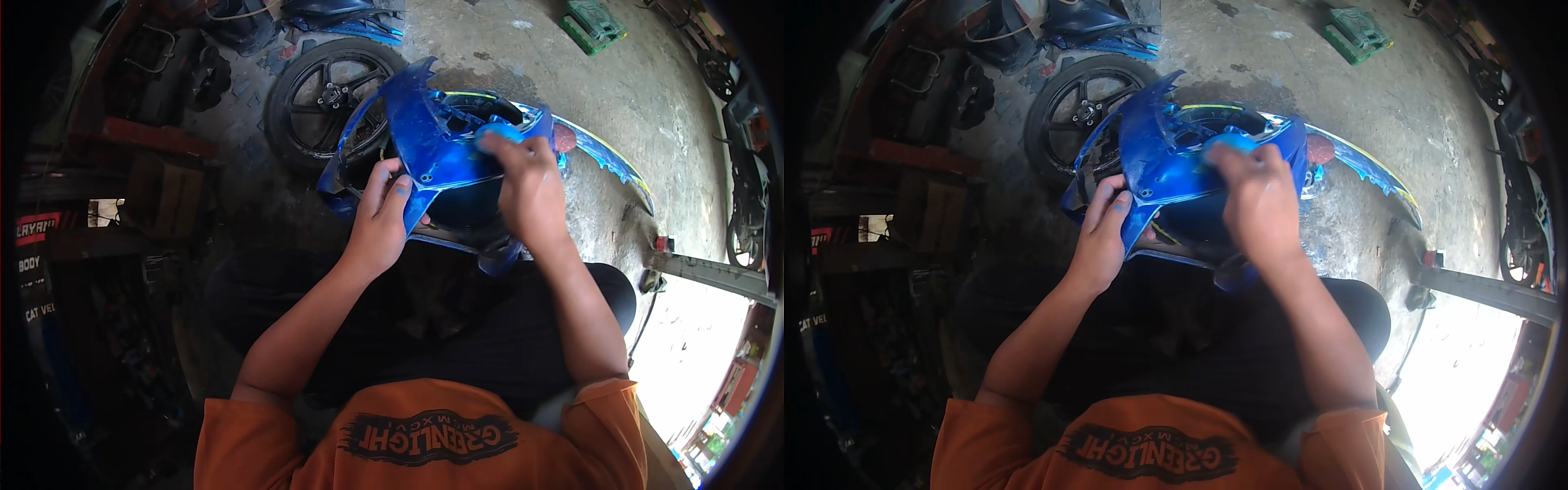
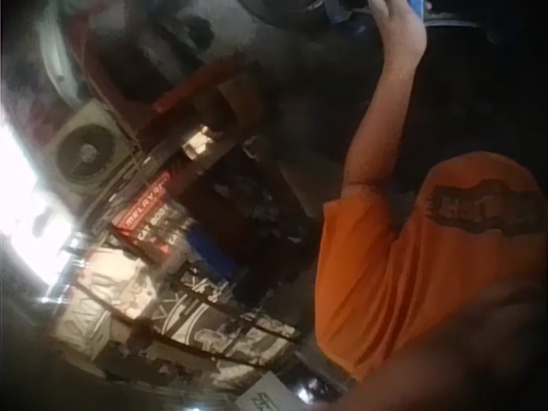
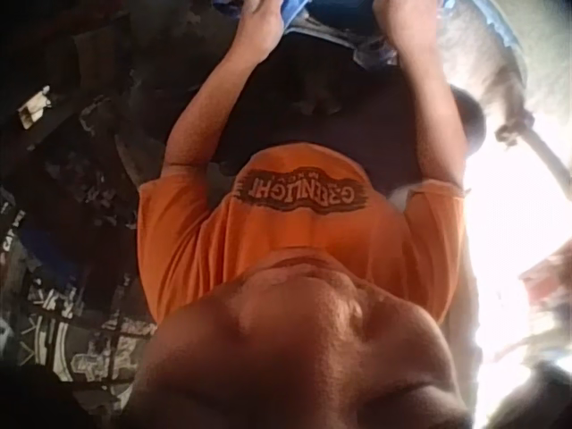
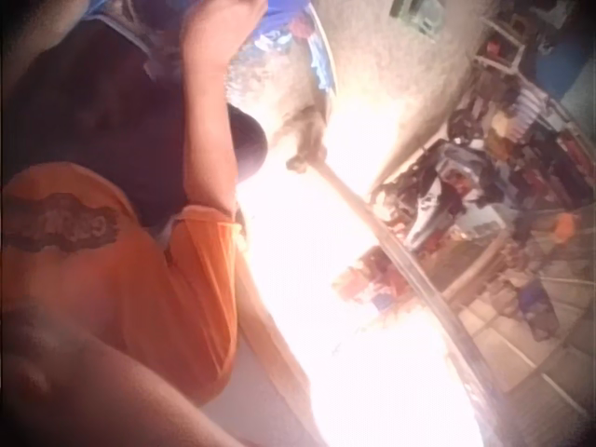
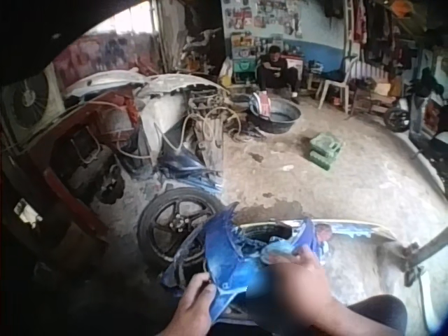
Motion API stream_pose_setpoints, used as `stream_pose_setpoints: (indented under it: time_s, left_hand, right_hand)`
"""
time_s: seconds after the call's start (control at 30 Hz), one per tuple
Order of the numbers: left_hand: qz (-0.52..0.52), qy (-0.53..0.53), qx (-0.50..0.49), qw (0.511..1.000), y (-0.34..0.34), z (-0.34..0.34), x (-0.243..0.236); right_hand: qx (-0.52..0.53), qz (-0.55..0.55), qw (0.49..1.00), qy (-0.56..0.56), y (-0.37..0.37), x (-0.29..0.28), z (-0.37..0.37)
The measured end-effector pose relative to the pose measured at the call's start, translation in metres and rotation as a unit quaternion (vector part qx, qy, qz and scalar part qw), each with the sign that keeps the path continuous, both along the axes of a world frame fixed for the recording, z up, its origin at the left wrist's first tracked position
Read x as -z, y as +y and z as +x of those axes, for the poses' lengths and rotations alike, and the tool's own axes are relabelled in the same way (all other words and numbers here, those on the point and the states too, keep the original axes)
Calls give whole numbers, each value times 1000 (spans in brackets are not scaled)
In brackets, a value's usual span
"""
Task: The person holds a blue motorcycle fairing while sanding the edges and surface with a circular sanding pad, periodically dipping their hand into a bucket of water to wet the area.
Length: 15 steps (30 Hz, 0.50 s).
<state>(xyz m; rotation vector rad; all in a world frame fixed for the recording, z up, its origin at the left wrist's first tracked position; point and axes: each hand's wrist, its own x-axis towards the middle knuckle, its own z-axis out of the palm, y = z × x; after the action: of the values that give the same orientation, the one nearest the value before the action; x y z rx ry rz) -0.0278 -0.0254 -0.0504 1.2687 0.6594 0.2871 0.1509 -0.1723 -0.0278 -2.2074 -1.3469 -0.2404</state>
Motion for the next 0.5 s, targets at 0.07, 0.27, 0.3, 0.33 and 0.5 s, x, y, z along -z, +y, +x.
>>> stream_pose_setpoints:
  time_s: [0.07, 0.27, 0.3, 0.33, 0.5]
  left_hand:
    - [-8, 1, -8, 1000, -2, -1, 2]
    - [-7, 0, -28, 1000, -4, -3, 0]
    - [-4, 2, -26, 1000, -5, -5, -1]
    - [11, 14, -36, 999, -6, -9, -1]
    - [-30, -1, -33, 999, -10, 4, -10]
  right_hand:
    - [-2, 11, 1000, -13, 1, 8, -4]
    - [-43, 33, 998, 18, 5, -4, -38]
    - [7, 2, 999, 45, 0, -1, -15]
    - [55, 18, 998, 27, -8, 15, 5]
    - [-19, 0, 1000, 4, -9, 1, -31]
